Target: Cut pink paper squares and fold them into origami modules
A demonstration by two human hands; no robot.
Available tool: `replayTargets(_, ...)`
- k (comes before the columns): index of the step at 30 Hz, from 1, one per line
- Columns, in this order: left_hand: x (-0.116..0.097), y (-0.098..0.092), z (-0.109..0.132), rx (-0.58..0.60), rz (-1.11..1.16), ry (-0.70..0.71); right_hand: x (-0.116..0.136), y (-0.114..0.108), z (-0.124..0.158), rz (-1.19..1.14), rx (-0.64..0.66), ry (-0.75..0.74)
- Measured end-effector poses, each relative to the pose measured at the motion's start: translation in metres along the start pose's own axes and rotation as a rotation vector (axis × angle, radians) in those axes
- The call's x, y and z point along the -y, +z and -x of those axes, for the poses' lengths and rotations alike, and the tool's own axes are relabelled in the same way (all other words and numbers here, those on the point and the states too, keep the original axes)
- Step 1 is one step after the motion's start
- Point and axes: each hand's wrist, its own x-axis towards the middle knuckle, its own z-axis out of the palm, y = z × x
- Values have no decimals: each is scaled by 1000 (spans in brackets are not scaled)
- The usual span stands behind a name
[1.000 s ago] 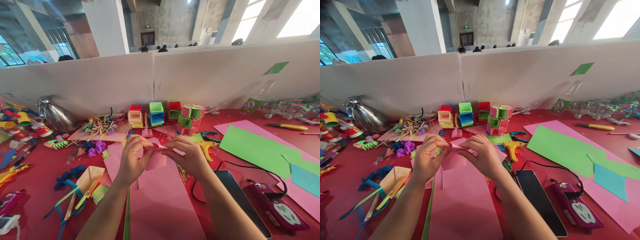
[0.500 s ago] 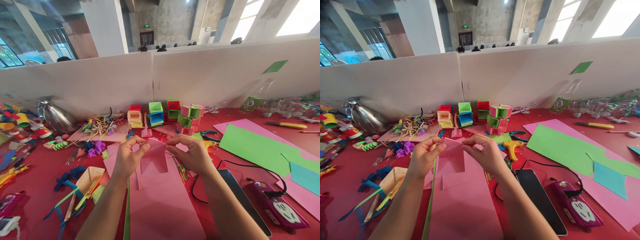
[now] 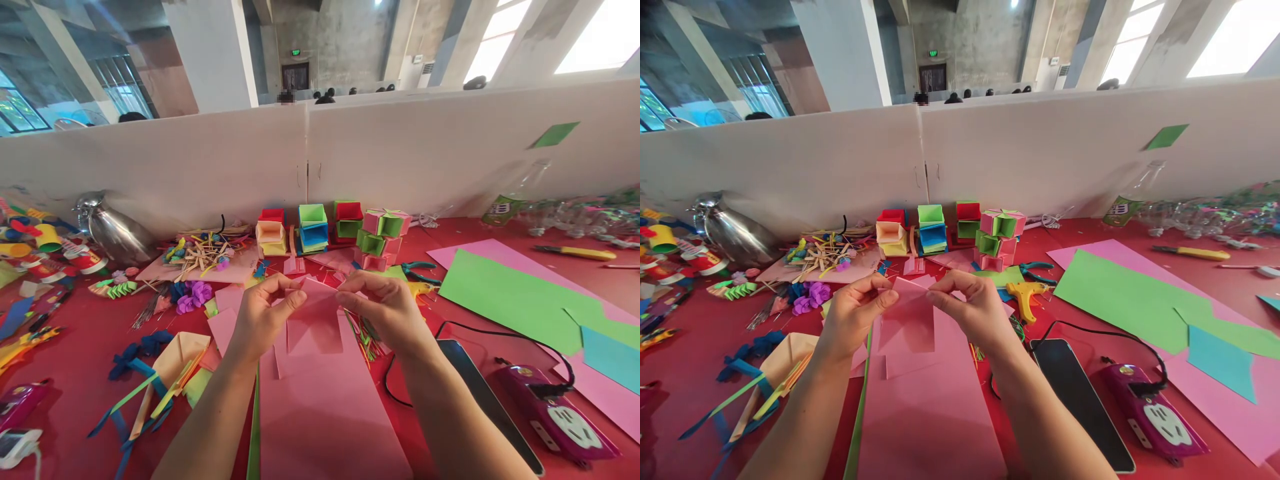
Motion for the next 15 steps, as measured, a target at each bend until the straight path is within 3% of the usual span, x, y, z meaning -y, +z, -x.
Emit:
replayTargets(5, 3, -3, -1, -35, 73, -69, 0, -5, -1, -27, 72, 101)
replayTargets(10, 1, -2, -1, -14, 15, -99, 2, -3, -1, 157, 8, 22)
replayTargets(15, -1, 0, -1, -13, -44, -56, 1, 3, 0, 129, -30, 69)
